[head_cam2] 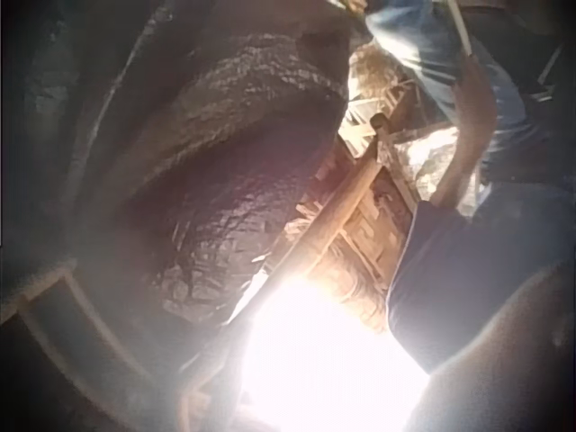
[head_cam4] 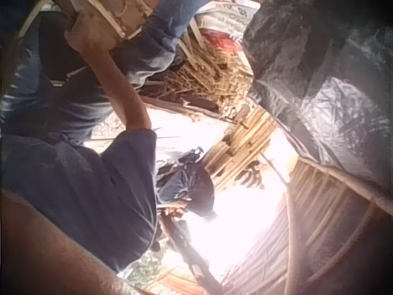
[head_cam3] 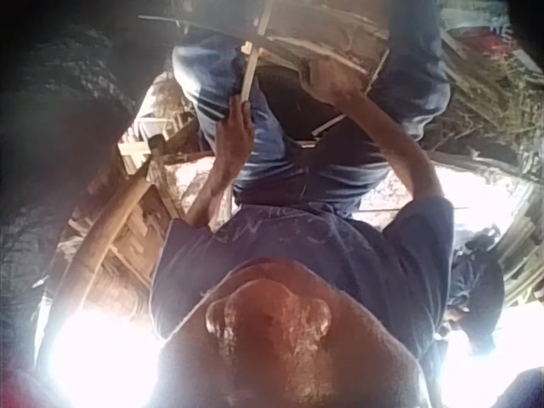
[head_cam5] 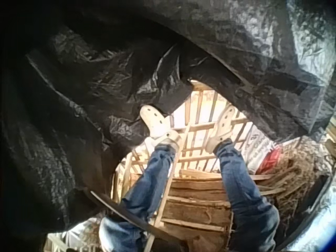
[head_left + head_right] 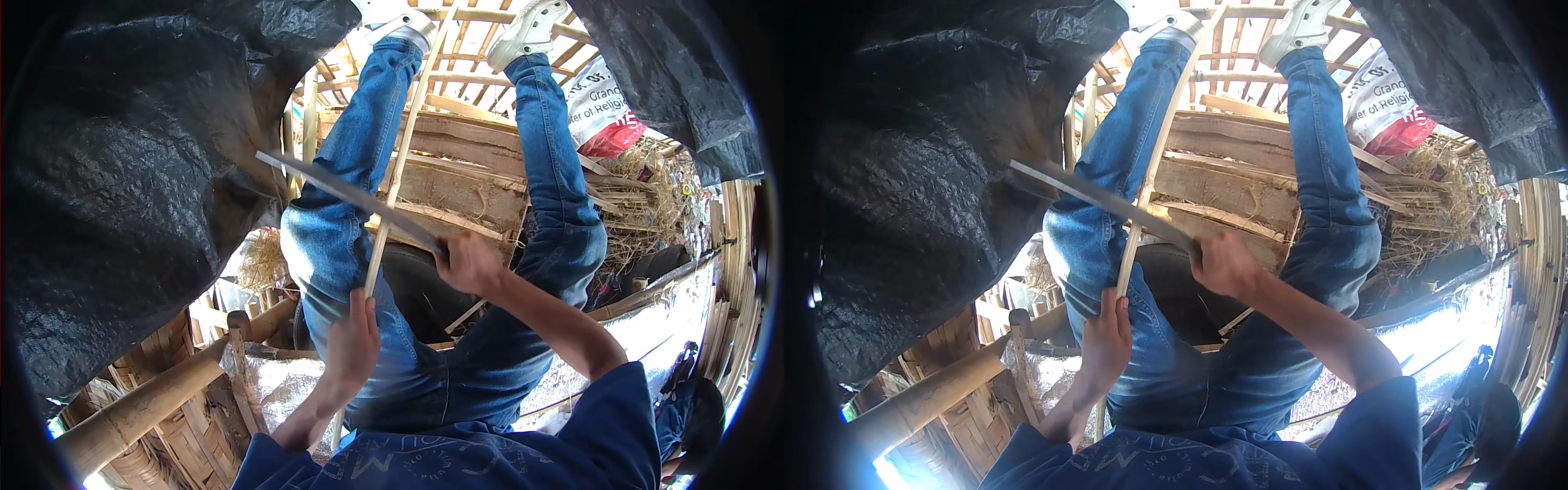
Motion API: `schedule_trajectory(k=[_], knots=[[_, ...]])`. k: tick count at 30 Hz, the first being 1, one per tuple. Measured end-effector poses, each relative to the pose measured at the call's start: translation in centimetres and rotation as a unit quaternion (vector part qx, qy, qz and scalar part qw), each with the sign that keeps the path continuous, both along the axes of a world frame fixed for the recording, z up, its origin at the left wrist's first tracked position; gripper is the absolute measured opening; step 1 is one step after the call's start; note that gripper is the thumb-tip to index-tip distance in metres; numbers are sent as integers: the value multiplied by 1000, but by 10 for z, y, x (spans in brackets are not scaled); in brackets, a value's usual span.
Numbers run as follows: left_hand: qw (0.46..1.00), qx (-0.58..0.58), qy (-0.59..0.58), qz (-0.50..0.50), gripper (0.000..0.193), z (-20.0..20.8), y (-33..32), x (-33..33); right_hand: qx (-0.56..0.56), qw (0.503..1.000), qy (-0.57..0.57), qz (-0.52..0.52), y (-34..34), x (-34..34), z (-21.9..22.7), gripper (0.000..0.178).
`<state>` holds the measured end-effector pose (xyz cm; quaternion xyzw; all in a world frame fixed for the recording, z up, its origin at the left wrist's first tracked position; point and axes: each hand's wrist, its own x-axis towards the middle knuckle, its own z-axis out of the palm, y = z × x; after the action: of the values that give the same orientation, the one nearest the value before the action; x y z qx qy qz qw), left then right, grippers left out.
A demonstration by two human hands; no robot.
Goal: Shaving a bamboo strip with a machete.
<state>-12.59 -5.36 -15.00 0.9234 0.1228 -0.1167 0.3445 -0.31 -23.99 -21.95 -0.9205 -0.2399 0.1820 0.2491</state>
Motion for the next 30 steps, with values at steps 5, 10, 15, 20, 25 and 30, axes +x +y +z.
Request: schedule_trajectory(k=[5,10,15,20,25,30], knots=[[1000,12,-2,5,11,4,-4,1,56,969,-242,-16,-10,22,-21,21],[1000,2,-7,15,11,-2,-1,0,-43,999,-1,33,1,0,-7,25],[1000,-9,-4,17,11,4,-5,5,-10,986,-164,2,-7,25,-22,27],[1000,-3,-24,4,11,-3,0,0,10,999,-34,8,4,-5,-16,17],[999,-45,-2,23,11,8,-2,0,7,959,-284,-11,-5,38,-32,21],[999,-40,10,25,10,4,1,1,-35,981,-192,20,-5,6,-29,20]])
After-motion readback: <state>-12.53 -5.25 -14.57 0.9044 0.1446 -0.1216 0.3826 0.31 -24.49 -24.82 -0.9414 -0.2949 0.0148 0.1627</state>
